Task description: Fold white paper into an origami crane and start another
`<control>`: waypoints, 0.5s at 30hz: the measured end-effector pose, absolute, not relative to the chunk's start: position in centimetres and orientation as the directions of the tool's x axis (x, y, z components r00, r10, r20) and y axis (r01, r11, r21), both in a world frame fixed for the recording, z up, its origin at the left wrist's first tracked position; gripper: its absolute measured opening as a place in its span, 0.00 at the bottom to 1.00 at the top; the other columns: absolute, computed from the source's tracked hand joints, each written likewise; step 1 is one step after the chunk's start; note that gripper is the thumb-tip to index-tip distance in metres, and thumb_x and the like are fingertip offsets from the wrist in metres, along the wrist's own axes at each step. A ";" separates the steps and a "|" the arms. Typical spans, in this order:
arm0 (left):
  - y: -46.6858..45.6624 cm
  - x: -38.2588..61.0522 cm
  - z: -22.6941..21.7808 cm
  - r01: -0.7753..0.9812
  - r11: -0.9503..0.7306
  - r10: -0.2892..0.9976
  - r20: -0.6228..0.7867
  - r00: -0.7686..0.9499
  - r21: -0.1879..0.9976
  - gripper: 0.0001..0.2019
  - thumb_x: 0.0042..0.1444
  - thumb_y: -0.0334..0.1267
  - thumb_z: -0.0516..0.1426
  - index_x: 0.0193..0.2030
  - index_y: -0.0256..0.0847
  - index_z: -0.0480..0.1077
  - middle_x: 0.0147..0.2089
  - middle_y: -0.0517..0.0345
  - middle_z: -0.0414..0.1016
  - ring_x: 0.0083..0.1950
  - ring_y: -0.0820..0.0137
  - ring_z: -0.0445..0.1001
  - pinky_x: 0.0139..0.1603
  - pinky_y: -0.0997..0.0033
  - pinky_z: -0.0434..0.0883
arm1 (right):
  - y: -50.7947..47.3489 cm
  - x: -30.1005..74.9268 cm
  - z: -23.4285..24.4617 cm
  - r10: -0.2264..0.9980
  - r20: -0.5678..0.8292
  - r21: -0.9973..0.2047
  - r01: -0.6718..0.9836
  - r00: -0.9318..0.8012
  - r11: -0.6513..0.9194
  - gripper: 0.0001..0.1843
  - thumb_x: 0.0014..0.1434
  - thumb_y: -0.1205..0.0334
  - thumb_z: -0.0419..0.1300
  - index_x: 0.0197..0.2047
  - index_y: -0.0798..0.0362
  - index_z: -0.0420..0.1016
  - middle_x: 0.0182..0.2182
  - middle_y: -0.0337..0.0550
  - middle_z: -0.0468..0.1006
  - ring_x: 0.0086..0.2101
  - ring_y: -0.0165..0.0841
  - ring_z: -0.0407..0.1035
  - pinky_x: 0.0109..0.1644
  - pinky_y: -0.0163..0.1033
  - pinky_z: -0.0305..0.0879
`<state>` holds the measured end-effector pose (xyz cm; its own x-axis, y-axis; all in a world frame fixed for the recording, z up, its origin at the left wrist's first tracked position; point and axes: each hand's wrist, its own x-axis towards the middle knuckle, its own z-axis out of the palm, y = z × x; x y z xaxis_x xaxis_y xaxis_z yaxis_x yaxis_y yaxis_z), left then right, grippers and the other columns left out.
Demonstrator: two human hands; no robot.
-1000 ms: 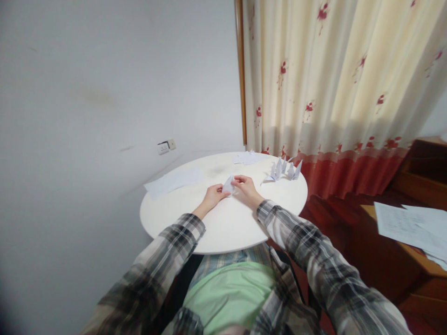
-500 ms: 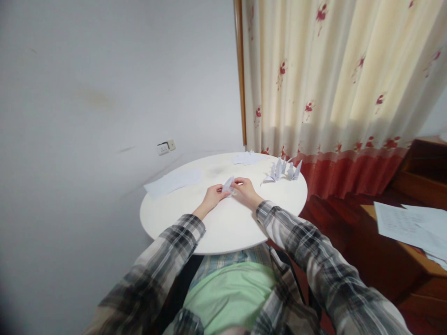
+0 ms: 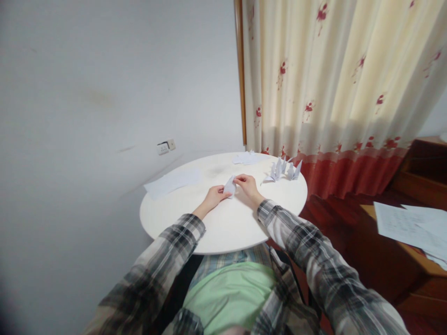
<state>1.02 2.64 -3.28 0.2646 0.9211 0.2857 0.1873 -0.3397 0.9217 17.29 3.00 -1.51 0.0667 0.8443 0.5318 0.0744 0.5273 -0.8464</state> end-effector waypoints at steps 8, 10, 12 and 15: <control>2.4 1.1 -3.1 0.158 -0.308 0.922 0.254 0.293 0.938 0.18 0.32 0.42 0.64 0.29 0.32 0.70 0.28 0.58 0.73 0.29 0.72 0.68 0.31 0.73 0.64 | 2.4 17.3 -1.1 0.839 0.542 -0.839 0.079 0.041 0.538 0.12 0.45 0.54 0.58 0.25 0.55 0.73 0.24 0.41 0.74 0.28 0.30 0.64 0.34 0.35 0.59; 2.3 1.2 -3.0 0.148 -0.292 0.922 0.237 0.305 0.945 0.19 0.31 0.43 0.64 0.29 0.32 0.70 0.28 0.58 0.73 0.29 0.72 0.68 0.30 0.73 0.64 | 2.3 17.3 -1.2 0.831 0.553 -0.832 0.082 0.054 0.548 0.12 0.45 0.55 0.58 0.24 0.55 0.72 0.24 0.40 0.73 0.28 0.30 0.64 0.35 0.35 0.59; 2.2 1.2 -3.0 0.134 -0.273 0.923 0.220 0.317 0.953 0.20 0.31 0.43 0.64 0.30 0.32 0.70 0.29 0.57 0.73 0.29 0.72 0.68 0.30 0.74 0.64 | 2.2 17.3 -1.2 0.833 0.550 -0.834 0.081 0.055 0.546 0.12 0.45 0.54 0.58 0.24 0.55 0.72 0.24 0.40 0.73 0.28 0.30 0.63 0.35 0.35 0.59; 2.1 1.2 -3.0 0.122 -0.251 0.925 0.201 0.324 0.960 0.21 0.30 0.44 0.65 0.31 0.32 0.70 0.29 0.57 0.73 0.28 0.73 0.68 0.29 0.74 0.63 | 2.2 17.3 -1.2 0.857 0.515 -0.857 0.023 0.034 0.514 0.14 0.45 0.52 0.57 0.25 0.55 0.72 0.25 0.40 0.72 0.29 0.30 0.63 0.33 0.34 0.59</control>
